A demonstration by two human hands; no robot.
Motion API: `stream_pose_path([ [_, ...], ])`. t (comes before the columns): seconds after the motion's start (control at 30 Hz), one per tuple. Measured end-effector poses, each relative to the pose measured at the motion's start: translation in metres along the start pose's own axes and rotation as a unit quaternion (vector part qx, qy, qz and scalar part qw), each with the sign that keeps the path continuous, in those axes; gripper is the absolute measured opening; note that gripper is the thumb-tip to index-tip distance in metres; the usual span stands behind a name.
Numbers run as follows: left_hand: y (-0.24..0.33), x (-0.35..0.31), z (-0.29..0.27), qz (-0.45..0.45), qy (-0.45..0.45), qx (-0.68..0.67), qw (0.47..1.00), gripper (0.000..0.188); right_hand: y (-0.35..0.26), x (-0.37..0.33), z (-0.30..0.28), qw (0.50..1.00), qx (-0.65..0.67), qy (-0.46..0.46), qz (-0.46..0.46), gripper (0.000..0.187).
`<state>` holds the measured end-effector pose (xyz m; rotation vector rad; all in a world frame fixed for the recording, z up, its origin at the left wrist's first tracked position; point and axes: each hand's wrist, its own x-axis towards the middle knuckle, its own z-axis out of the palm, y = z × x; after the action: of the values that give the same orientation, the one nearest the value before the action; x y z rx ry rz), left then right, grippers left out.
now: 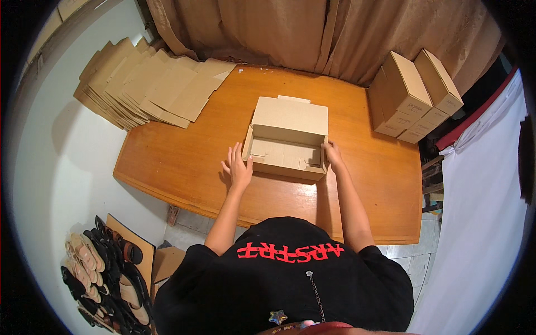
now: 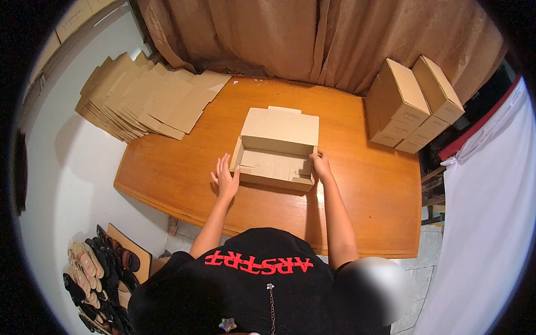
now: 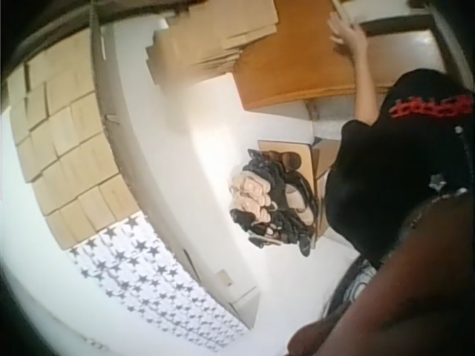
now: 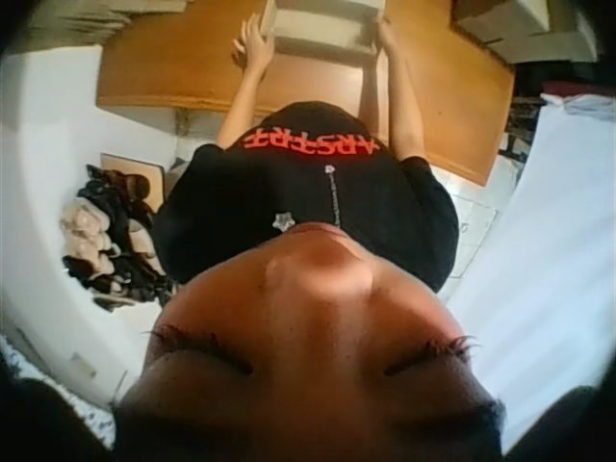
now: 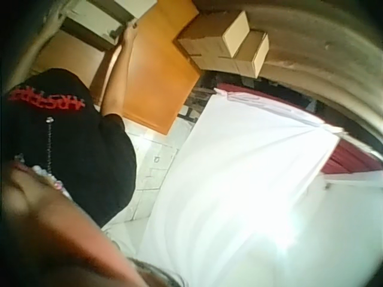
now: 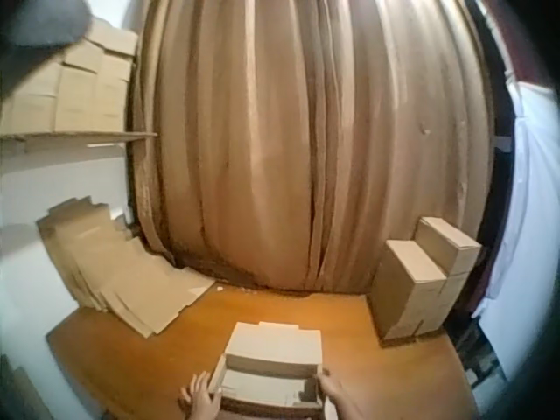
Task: Folding and assembling flat cardboard sheets into boxes on a wooden table.
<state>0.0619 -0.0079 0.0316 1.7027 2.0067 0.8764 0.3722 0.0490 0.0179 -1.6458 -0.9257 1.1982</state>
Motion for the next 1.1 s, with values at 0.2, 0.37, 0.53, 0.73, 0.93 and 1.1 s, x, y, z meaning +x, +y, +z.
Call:
stream_pose_path([
  [0.2,-0.004,0.002,0.010,-0.031,-0.021,-0.050,0.998,0.051,-0.028,0.023,0.008,0.990,0.118,0.047,-0.067,0.064],
  [0.37,-0.003,0.005,0.014,-0.002,-0.002,-0.104,0.995,0.048,-0.023,0.040,0.007,0.963,0.257,0.047,-0.072,0.055],
  [0.53,-0.004,0.006,0.012,-0.017,-0.033,-0.192,0.981,0.054,-0.012,0.017,0.008,0.939,0.297,0.031,-0.169,0.048],
  [0.73,-0.003,-0.004,0.014,0.064,-0.008,-0.274,0.960,0.081,-0.002,-0.027,-0.001,0.945,0.175,0.026,-0.276,0.047],
  [0.93,0.005,-0.007,0.016,0.076,0.007,-0.309,0.948,0.094,0.005,-0.069,0.000,0.923,-0.042,0.028,-0.381,0.047],
  [1.1,0.014,-0.008,0.015,0.051,0.010,-0.268,0.962,0.088,-0.003,-0.093,0.018,0.910,-0.198,0.072,-0.358,0.052],
])
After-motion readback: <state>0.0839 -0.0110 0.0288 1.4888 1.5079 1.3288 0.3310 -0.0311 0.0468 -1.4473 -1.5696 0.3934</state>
